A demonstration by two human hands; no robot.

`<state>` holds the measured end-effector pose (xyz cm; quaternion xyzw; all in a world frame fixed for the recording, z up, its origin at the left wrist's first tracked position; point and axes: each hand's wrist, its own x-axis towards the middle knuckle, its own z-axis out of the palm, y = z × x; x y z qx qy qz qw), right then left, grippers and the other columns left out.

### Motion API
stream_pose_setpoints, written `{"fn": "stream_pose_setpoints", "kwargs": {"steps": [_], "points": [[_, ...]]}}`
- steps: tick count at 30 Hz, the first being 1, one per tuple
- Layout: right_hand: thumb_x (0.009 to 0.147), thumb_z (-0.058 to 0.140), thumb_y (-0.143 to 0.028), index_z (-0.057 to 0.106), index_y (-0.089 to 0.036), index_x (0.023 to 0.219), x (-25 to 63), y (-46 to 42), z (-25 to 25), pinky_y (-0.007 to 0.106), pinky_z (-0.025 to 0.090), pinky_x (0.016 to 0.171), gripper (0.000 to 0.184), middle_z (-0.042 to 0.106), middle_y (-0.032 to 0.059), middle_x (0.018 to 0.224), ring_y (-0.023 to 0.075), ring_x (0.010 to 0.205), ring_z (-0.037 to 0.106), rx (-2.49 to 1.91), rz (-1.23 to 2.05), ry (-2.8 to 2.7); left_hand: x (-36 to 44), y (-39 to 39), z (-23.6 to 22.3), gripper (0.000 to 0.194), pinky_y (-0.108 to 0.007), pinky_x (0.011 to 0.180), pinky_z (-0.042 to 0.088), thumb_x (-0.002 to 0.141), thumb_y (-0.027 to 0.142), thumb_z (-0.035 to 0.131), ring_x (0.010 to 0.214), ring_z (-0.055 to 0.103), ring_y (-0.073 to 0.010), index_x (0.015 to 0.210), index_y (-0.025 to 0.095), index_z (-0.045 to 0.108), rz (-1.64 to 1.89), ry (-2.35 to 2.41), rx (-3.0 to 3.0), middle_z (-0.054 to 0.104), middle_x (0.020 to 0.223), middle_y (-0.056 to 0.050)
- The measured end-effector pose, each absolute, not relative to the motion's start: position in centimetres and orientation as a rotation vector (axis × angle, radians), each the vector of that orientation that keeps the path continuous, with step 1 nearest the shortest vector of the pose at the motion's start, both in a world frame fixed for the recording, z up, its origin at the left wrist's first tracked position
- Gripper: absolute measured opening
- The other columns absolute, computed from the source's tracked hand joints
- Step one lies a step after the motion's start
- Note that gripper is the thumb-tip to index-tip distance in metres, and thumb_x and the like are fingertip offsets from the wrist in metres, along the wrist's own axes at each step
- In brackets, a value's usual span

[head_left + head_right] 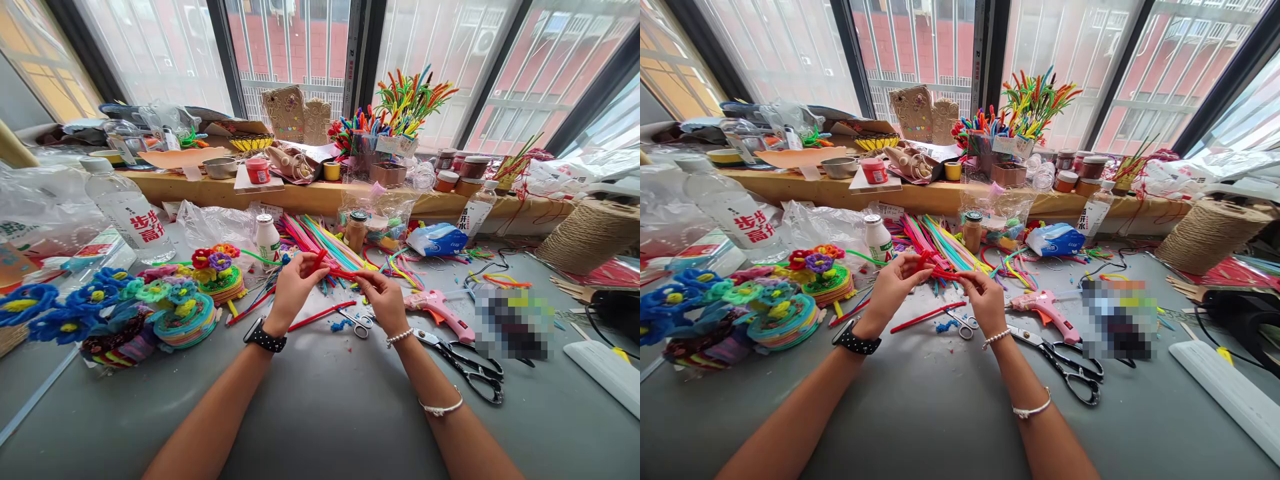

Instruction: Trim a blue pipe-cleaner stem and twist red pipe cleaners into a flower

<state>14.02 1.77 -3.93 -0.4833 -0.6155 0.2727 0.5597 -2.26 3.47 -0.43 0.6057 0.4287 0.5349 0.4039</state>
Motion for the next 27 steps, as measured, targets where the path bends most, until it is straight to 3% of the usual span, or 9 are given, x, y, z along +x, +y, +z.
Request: {"fn": "stream_pose_setpoints", "kwargs": {"steps": [11,19,23,27], "points": [[0.077,0.046,-0.025,0.061,-0.016,0.085,14.6,1.7,-3.6,0.027,0.044,0.057,0.019,0.062,0.0065,0.078,0.0153,0.062,0.054,-1.229,0.413,-1.484,-2.5,3.9,-1.1,0.038,-0.034,0.077,0.045,0.056,0.028,0.066,0.082,0.059,-0.0188,0.087,0.015,0.049,1.248,1.056,1.650,0.063,0.083,-0.007],[0.075,0.048,-0.015,0.062,-0.021,0.086,14.2,1.4,-3.2,0.026,0.044,0.068,0.019,0.061,0.0032,0.082,0.0156,0.077,0.056,-1.118,0.348,-1.662,-1.9,3.1,-0.5,0.024,-0.030,0.073,0.046,0.068,0.034,0.054,0.081,0.059,-0.0174,0.085,0.016,0.052,1.188,1.082,1.796,0.062,0.085,-0.005],[0.075,0.048,-0.014,0.055,-0.020,0.094,13.6,1.0,-3.2,0.025,0.048,0.065,0.021,0.061,0.0033,0.082,0.0140,0.073,0.058,-1.070,0.360,-1.621,-1.4,2.6,-0.7,0.024,-0.029,0.069,0.047,0.066,0.033,0.057,0.077,0.058,-0.0163,0.083,0.016,0.052,1.048,1.014,1.860,0.061,0.082,-0.004],[0.074,0.050,-0.016,0.052,-0.019,0.090,13.2,0.8,-3.4,0.024,0.050,0.061,0.016,0.061,0.0019,0.075,0.0127,0.066,0.059,-1.078,0.442,-1.498,-1.0,2.4,-0.9,0.023,-0.025,0.066,0.046,0.064,0.029,0.060,0.072,0.057,-0.0140,0.080,0.016,0.052,1.000,0.998,1.881,0.059,0.078,-0.002]]}}
